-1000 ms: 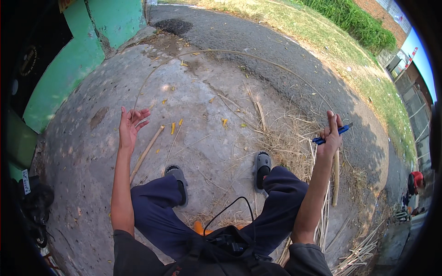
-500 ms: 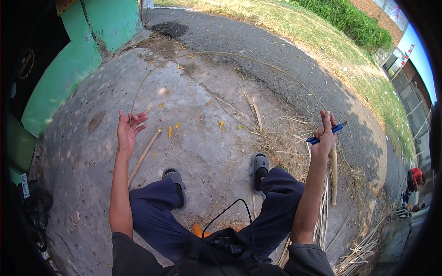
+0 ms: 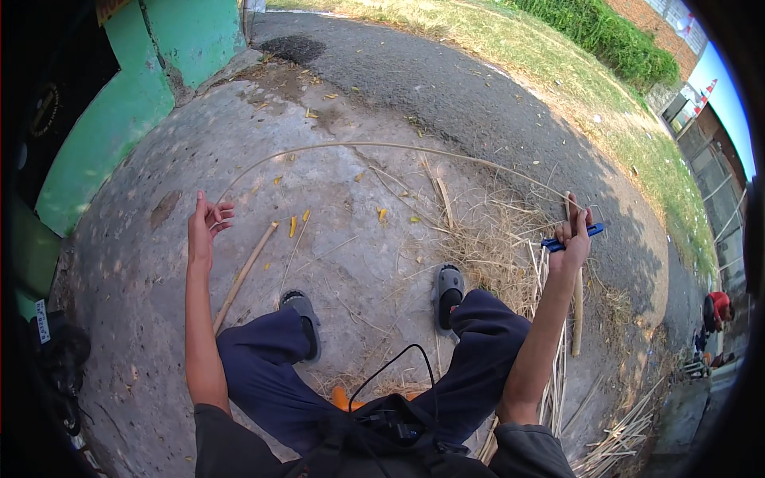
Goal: The person shaves a thin bamboo strip using a utility knife, periodically bending and testing its flexibility by hand.
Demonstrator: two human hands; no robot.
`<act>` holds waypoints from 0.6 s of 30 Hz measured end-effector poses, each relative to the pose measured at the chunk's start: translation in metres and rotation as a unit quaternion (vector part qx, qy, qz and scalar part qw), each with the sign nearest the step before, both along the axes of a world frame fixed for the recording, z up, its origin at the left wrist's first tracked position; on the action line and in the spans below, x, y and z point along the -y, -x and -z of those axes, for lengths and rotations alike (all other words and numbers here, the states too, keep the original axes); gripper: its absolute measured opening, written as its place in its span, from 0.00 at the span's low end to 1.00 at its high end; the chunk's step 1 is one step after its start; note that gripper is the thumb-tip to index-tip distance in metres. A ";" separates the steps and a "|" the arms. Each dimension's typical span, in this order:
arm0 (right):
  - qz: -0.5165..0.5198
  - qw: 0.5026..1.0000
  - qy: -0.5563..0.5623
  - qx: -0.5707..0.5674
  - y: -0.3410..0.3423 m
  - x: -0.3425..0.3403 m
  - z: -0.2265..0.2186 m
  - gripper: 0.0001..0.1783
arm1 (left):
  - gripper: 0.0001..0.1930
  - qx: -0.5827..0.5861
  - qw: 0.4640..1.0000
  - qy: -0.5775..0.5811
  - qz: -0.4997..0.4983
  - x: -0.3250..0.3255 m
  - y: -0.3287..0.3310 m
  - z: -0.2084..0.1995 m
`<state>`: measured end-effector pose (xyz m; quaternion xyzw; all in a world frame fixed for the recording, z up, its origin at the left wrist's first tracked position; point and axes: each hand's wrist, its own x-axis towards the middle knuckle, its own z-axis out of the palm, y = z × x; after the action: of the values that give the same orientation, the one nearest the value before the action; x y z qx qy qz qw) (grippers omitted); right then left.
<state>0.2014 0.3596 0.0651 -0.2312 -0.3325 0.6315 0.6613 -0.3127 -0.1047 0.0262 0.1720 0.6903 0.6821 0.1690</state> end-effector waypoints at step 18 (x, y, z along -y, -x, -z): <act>-0.001 0.999 -0.021 0.046 -0.002 0.007 -0.010 0.11 | 0.17 -0.473 0.851 0.218 0.069 -0.042 -0.181 -0.159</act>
<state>0.2037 0.3531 0.0755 -0.2456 -0.3761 0.6133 0.6497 -0.1320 -0.0623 0.1856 0.4801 0.8042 0.3362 -0.0982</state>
